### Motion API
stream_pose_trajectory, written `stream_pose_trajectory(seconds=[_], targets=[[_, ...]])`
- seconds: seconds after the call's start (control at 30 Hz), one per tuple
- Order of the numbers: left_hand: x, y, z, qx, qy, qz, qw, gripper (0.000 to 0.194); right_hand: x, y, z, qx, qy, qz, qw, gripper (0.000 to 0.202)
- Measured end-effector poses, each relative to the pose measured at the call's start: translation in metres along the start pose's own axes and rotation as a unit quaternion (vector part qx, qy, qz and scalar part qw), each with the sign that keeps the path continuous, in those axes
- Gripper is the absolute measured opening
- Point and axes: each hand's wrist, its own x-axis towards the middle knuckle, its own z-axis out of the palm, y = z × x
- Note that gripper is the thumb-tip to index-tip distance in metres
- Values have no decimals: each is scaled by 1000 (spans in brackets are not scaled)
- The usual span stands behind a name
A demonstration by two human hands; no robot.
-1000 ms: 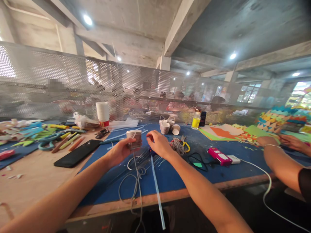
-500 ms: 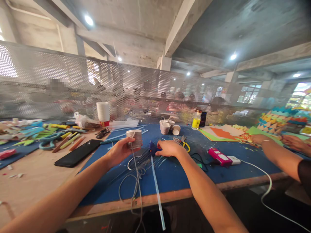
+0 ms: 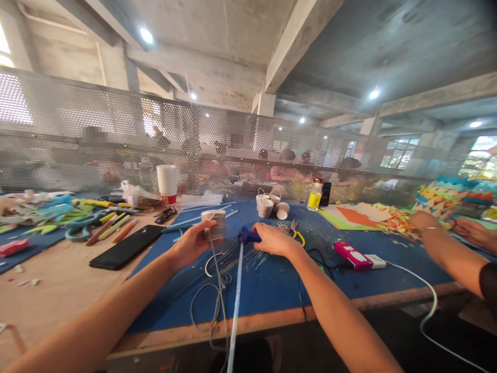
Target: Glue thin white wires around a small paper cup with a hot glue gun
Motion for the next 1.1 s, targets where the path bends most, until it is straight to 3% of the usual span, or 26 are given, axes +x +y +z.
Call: stream_pose_trajectory(seconds=[0.13, 0.33, 0.6, 1.1], targets=[[3, -2, -5, -17, -22, 2, 1000, 28, -2, 12, 3, 106, 108, -4, 988, 33], [3, -3, -3, -21, -46, 2, 999, 26, -8, 2, -2, 317, 204, -66, 924, 41], [-1, -4, 2, 15, -44, 0, 999, 27, -13, -14, 2, 385, 178, -107, 899, 40], [-5, -5, 8, 36, -63, 17, 997, 23, -11, -14, 4, 332, 178, -111, 919, 39]])
